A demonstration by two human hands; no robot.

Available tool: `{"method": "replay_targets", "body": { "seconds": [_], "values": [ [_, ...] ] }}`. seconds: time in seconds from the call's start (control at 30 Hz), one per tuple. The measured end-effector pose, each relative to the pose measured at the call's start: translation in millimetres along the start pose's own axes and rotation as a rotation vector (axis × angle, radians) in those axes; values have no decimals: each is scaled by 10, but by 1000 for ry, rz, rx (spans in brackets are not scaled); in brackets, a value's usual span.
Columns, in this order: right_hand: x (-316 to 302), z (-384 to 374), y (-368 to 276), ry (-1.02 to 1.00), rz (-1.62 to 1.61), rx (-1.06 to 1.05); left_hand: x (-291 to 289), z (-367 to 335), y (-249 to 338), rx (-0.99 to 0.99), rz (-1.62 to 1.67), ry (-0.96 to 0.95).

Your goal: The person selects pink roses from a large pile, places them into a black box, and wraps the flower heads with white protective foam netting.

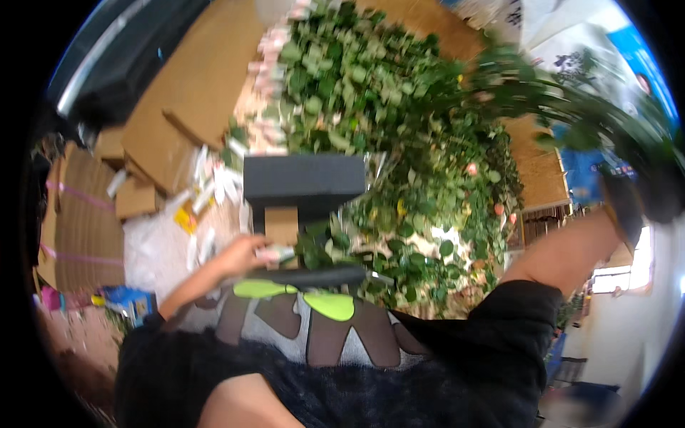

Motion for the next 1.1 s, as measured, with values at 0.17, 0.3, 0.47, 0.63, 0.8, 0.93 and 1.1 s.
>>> {"method": "replay_targets", "body": {
  "seconds": [0.17,0.3,0.47,0.63,0.8,0.93,1.1],
  "values": [
    [2,346,-442,-141,192,89,-25,173,-177,-277,642,304],
    [294,1088,-347,-423,274,351,-183,-37,62,-213,736,325],
    [785,2468,-163,-768,-226,1278,-466,-231,687,-2,747,327],
    [883,2625,-433,-1110,399,650,-647,-233,1385,148,937,195],
    [814,2726,-490,-1189,455,720,-692,-214,1852,309,1023,158],
    [719,2792,-434,-1166,475,705,-694,-273,2016,414,1005,147],
    [687,2771,-417,-1134,322,799,-710,-298,2015,475,992,168]
  ]
}}
Point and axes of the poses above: each hand's wrist, its own z-axis away from the middle knuckle, its own x-axis out of the palm, y = z × x, the point moved 6 cm from there along -z, towards the middle knuckle, and after that the axes turned 12 degrees about x, right-handed, at the moved point
